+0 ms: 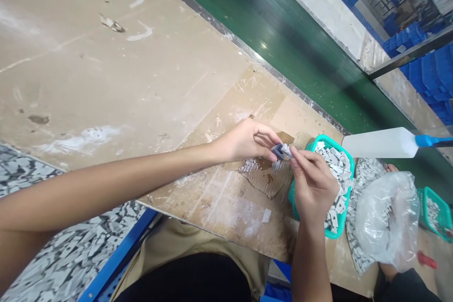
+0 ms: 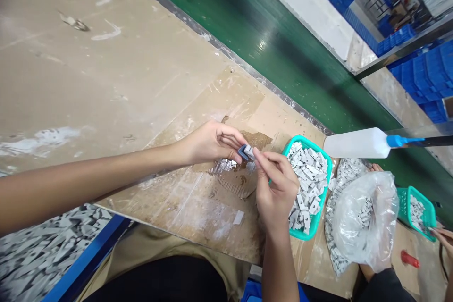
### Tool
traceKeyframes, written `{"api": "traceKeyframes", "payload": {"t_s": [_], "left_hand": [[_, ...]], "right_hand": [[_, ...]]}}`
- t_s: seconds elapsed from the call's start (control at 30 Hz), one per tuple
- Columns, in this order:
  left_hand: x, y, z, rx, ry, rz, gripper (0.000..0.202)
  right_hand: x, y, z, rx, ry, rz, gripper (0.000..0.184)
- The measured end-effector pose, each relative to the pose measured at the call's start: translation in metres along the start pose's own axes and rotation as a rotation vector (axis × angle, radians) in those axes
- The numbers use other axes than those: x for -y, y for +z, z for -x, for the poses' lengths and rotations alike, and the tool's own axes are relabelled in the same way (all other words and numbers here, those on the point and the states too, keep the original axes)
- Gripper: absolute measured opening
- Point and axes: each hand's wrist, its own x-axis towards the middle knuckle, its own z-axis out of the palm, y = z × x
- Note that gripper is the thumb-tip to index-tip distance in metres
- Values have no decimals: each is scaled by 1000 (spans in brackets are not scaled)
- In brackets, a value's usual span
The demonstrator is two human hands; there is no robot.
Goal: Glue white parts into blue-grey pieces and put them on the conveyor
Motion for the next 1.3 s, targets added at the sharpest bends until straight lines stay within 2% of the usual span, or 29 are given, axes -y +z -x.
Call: {"api": "traceKeyframes", "payload": {"t_s": [0.13,0.4,0.73,1.0,1.1,1.17,1.23,1.3], "left_hand": [[-1,3,4,-20,31,-17,25],[-2,13,12,-166,65,-82,25],[-3,14,11,-274,-67,-128,21],[-7,12,3,-263,-138,-172,26],[-14,8,1,-199,-189,-44,30],[-19,3,0,-154,-217,70,29],[-23,-2,0,-137,-237,158,23],[-25,-7,-1,-155,-248,231,21]], "right_hand": [[0,0,1,36,8,25,34],[0,5,1,77,-8,27,41],[-6,9,0,205,-42,-14,48],[-8,8,0,230,-23,19,50],[-4,0,-4,160,27,6,39],[-4,-11,-7,38,76,44,35],[-8,-27,-7,-97,135,125,33],[-16,-42,-5,-119,208,248,31]]}}
